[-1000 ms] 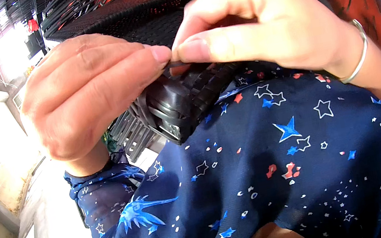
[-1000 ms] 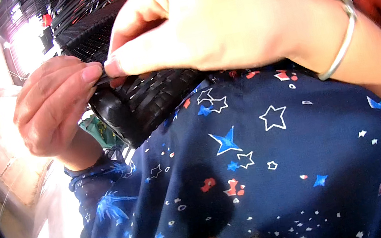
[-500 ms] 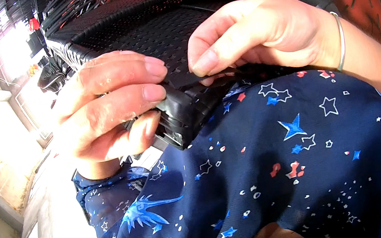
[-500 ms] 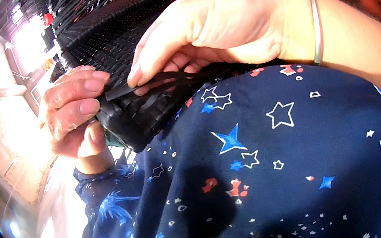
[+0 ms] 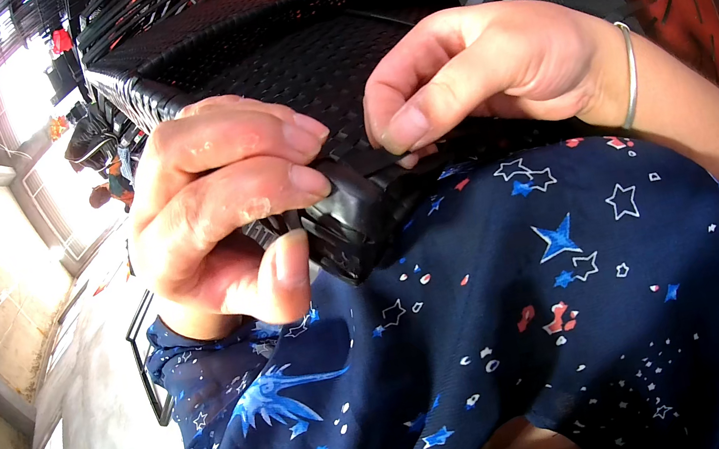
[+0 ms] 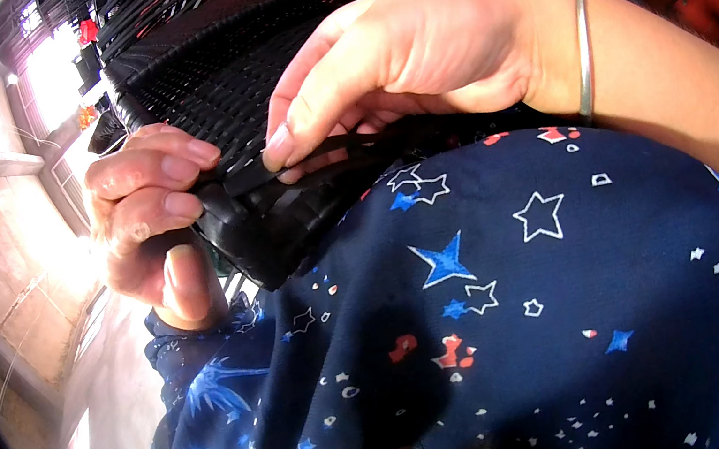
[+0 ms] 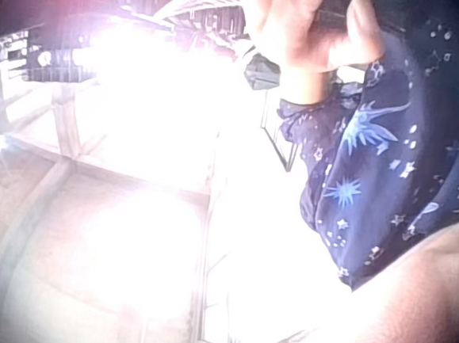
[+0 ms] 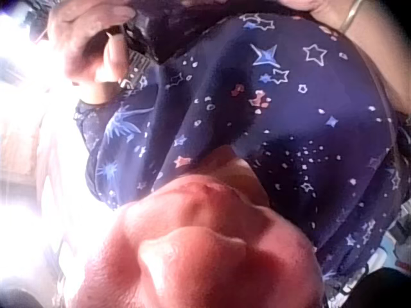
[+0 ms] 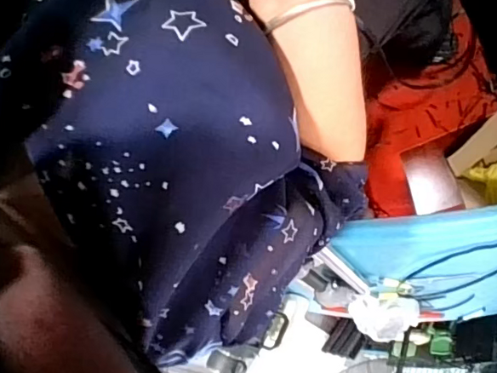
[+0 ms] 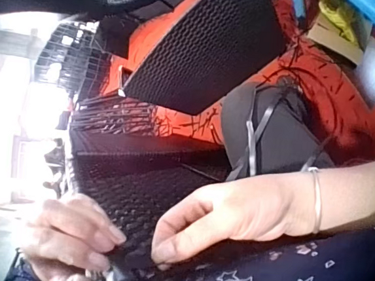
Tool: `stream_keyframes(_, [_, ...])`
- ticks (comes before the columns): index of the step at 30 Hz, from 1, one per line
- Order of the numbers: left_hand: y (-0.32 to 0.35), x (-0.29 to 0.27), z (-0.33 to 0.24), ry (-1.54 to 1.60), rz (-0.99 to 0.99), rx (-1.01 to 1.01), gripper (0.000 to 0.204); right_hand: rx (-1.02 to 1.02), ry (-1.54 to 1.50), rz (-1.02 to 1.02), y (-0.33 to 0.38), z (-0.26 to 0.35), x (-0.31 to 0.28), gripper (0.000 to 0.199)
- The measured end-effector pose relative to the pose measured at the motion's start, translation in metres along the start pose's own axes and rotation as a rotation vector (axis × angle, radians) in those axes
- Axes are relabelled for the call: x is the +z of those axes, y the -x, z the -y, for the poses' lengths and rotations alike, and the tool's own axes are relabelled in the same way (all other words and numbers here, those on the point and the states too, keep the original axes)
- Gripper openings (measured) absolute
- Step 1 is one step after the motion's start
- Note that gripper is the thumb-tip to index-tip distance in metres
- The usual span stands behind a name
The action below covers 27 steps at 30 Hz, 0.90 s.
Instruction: The person weaves a black plastic strip into the corner of a dark wicker chair frame. They thread the strip through the existing weave by hand and then use a metal tool to pull the strip tight and secure it in place.
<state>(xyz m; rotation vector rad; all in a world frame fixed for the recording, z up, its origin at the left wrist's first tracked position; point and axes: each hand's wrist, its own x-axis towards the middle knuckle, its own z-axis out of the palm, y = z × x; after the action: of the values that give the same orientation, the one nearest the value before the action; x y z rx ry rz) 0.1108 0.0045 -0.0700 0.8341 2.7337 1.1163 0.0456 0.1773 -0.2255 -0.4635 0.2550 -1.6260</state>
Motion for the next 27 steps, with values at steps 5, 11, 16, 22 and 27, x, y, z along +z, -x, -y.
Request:
stream_keyframes(5, [0.006, -0.005, -0.007, -0.062, 0.024, -0.020, 0.009, 0.056, 0.081, 0.044, -0.008, 0.005, 0.005, 0.016])
stream_keyframes(11, [0.026, 0.011, -0.010, -0.135, 0.037, -0.011, 0.012, 0.065, 0.018, 0.088, -0.006, -0.012, 0.004, 0.016])
stream_keyframes(16, [0.029, 0.011, -0.008, -0.156, 0.031, 0.025, 0.012, 0.026, -0.130, 0.157, -0.013, -0.029, 0.001, 0.016])
stream_keyframes(22, [0.029, -0.004, -0.007, -0.172, 0.024, 0.058, 0.009, 0.039, -0.197, 0.107, -0.025, -0.030, 0.005, 0.016])
stream_keyframes(27, [0.026, -0.010, -0.006, -0.202, 0.004, 0.080, 0.010, -0.027, -0.106, -0.051, -0.021, -0.022, 0.015, 0.016])
